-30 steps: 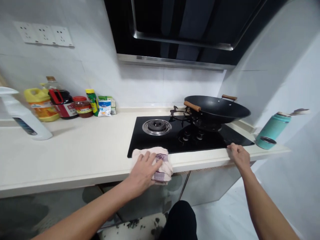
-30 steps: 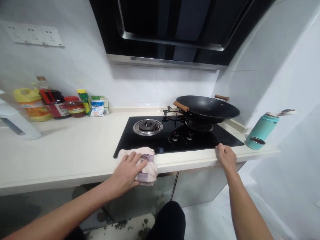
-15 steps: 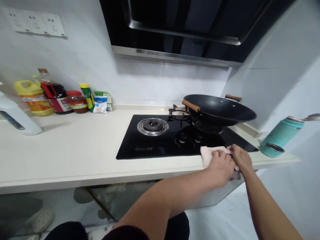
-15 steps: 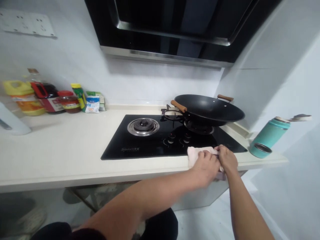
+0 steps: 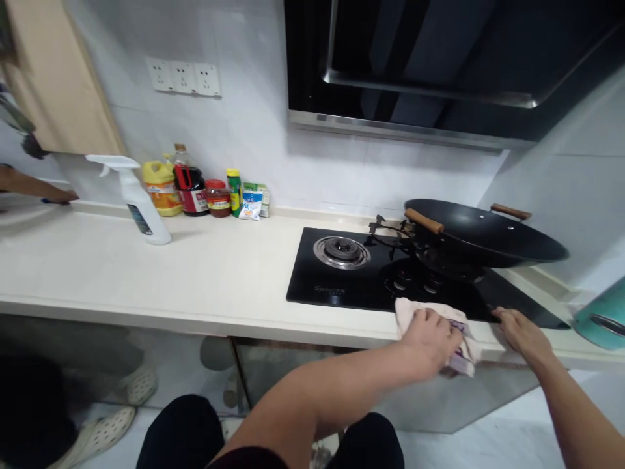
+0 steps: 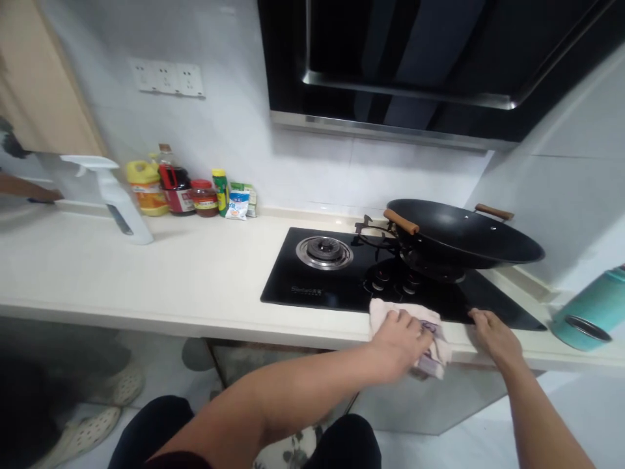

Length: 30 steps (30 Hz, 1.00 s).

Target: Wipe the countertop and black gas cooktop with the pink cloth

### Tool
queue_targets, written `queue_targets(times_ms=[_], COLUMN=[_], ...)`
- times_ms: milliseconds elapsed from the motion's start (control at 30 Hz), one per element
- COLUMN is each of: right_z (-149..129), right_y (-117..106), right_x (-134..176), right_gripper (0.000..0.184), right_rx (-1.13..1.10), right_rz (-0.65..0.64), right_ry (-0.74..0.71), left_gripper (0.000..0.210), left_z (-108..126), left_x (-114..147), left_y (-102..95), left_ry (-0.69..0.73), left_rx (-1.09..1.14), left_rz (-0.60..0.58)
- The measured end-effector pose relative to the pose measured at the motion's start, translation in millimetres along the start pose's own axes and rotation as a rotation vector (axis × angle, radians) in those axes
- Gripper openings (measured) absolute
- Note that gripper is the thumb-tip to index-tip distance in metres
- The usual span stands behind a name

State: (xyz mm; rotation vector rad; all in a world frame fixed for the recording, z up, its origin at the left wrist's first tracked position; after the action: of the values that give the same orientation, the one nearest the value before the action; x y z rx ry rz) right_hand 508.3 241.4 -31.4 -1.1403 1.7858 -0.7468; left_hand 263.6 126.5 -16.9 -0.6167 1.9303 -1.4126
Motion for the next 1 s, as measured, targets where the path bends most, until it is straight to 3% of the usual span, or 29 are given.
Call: queue_targets(times_ms=[133, 400, 533, 733, 833, 1000], right_z=[-0.3, -24.1, -25.6, -5.4, -14.8, -80.9], right_y=[5.3, 2.6, 3.8, 11.3, 19.5, 25.6], right_x=[3.7, 22.6, 24.8, 15.4, 20.7, 51.9], right_gripper=[0.034, 0.042, 0.04, 0.035, 0.029, 0.028], right_rx=[0.016, 0.109, 0.12, 0.056, -0.06, -0.098], right_rz=[-0.026, -0.022, -0.024, -0.017, -0.09, -0.1], right_ry=[0.169, 0.25, 0.264, 0.313, 0.233, -0.014], left_gripper=[0.057, 0.076, 0.083, 0.086, 0.086, 0.086], left_z=[-46.5, -142.3, -187.0, -249.0, -273.8, -306.2], left_x=[79.1, 243.4, 312.4, 400.9, 447.3, 529.0], left_y=[-23.5, -62.4, -68.3, -72.9, -76.7, -89.6], left_ry=[-0.004, -0.158, -0.27, -0.508, -0.661, -1.014], left_rx=[-0.02, 0.004, -0.035, -0.034, -0.073, -0.223], left_rz=[0.014, 0.02, 0.004, 0.018, 0.027, -0.069])
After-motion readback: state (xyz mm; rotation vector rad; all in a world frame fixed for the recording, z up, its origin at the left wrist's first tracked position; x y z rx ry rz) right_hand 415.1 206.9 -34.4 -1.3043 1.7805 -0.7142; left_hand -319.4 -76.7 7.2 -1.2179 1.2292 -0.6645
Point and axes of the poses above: each hand's wrist, its own x-axis away from the middle knuckle, its own y-axis out of the palm, z = x × y, the point moved 6 cm from there along -x, towards the middle knuckle
